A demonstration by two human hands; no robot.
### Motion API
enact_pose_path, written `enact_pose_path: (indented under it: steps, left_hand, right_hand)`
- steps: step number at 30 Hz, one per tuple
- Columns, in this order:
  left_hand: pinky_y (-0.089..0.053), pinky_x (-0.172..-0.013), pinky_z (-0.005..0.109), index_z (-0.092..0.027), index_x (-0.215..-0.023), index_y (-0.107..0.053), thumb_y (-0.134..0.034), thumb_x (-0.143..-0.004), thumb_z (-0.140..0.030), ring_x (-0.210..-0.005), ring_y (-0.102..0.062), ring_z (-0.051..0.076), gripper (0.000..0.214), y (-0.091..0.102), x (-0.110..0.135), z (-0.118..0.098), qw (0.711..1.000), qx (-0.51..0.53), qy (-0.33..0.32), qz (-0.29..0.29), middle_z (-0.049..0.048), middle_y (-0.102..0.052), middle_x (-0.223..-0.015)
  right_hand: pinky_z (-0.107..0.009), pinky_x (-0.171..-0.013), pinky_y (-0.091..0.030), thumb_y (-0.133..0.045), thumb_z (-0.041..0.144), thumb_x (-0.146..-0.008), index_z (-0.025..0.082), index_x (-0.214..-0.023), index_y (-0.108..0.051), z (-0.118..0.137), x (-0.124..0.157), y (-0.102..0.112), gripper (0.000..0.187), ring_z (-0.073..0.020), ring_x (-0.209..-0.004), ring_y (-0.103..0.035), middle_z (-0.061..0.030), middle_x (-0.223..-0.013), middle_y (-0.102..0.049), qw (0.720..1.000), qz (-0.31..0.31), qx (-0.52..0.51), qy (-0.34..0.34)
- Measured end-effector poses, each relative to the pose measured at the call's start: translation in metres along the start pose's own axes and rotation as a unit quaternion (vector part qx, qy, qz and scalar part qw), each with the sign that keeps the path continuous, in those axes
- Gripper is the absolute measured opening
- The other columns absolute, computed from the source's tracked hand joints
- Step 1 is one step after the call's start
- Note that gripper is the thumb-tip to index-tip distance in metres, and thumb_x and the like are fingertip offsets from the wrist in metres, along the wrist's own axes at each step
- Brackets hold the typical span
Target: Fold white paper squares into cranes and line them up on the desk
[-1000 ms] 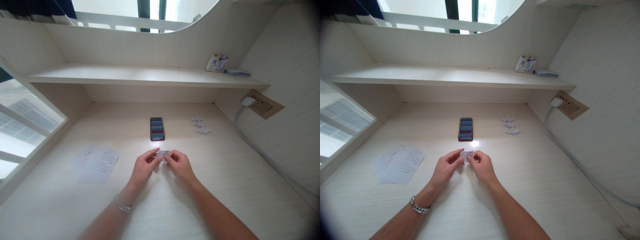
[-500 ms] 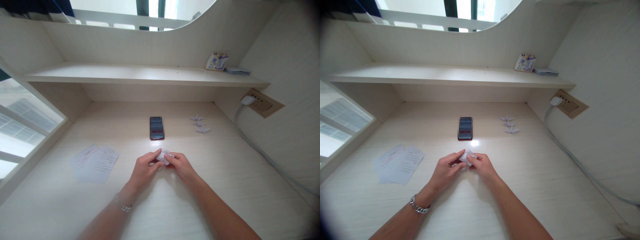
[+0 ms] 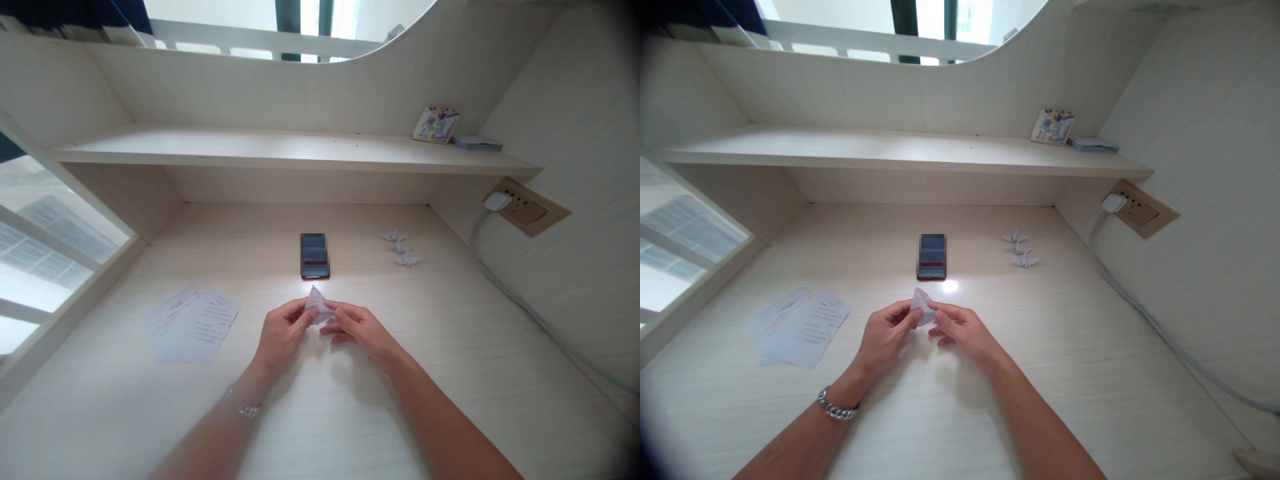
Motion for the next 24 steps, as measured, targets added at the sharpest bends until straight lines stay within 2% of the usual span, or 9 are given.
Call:
enact_pose_path:
  steps: [3,5,9,14,20,24]
  left_hand:
    - [-0.047,-0.063,0.025,-0.016,-0.102,-0.067,-0.057,-0.080,-0.033,-0.073,-0.060,0.016,0.029,-0.002,-0.002,0.001,0.997,0.045,0.034,0.048,0.0074,-0.069,-0.092]
    - [-0.046,-0.061,0.024,-0.016,-0.103,-0.066,-0.057,-0.080,-0.033,-0.071,-0.059,0.016,0.030,-0.004,-0.002,0.001,0.993,0.055,0.049,0.090,0.0076,-0.069,-0.091]
    - [-0.046,-0.065,0.025,-0.015,-0.099,-0.067,-0.058,-0.080,-0.033,-0.075,-0.060,0.017,0.028,-0.009,0.001,0.002,0.985,0.051,0.060,0.152,0.0077,-0.069,-0.090]
    - [-0.045,-0.065,0.025,-0.014,-0.091,-0.067,-0.058,-0.079,-0.036,-0.075,-0.060,0.017,0.027,-0.008,0.001,0.005,0.986,0.038,0.075,0.148,0.0081,-0.068,-0.087]
    - [-0.040,-0.055,0.022,-0.012,-0.084,-0.067,-0.054,-0.080,-0.040,-0.062,-0.054,0.013,0.031,-0.011,0.003,0.002,0.973,0.004,0.085,0.217,0.0054,-0.064,-0.075]
    - [-0.037,-0.052,0.021,-0.011,-0.077,-0.066,-0.055,-0.080,-0.042,-0.057,-0.050,0.011,0.033,-0.011,0.004,0.003,0.964,0.020,0.110,0.240,0.0027,-0.058,-0.065]
  right_hand:
    - [-0.031,-0.061,-0.049,-0.060,0.049,-0.075,0.021,-0.106,-0.065,-0.001,-0.003,0.012,0.043,-0.0196,-0.077,-0.063,-0.0105,-0.101,-0.066,0.995,-0.100,-0.002,0.020]
    - [-0.030,-0.060,-0.049,-0.064,0.045,-0.071,0.020,-0.101,-0.067,-0.001,-0.004,0.016,0.039,-0.0183,-0.073,-0.062,-0.0092,-0.094,-0.067,0.989,-0.139,0.014,0.044]
    - [-0.030,-0.063,-0.048,-0.069,0.033,-0.067,0.016,-0.088,-0.069,-0.003,-0.005,0.012,0.027,-0.0192,-0.073,-0.062,-0.0074,-0.082,-0.069,0.991,-0.104,0.062,0.057]
    - [-0.027,-0.057,-0.045,-0.067,0.027,-0.065,0.013,-0.074,-0.067,-0.006,-0.005,0.008,0.017,-0.0169,-0.064,-0.059,-0.0053,-0.070,-0.066,0.987,-0.093,0.116,0.055]
    - [-0.024,-0.056,-0.044,-0.065,0.020,-0.066,0.017,-0.086,-0.067,0.000,-0.003,0.008,0.020,-0.0142,-0.064,-0.057,-0.0021,-0.074,-0.064,0.982,-0.109,0.114,0.101]
    - [-0.024,-0.055,-0.046,-0.061,0.025,-0.071,0.016,-0.082,-0.067,0.003,-0.001,0.008,0.015,-0.0135,-0.061,-0.056,-0.0020,-0.069,-0.062,0.984,-0.108,0.087,0.108]
Point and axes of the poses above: each hand's wrist, its own x-axis away from the middle knuckle, its own y-axis out of the back of the hand, z = x × y, the point moved 3 cm from there along -x, towards the middle knuckle
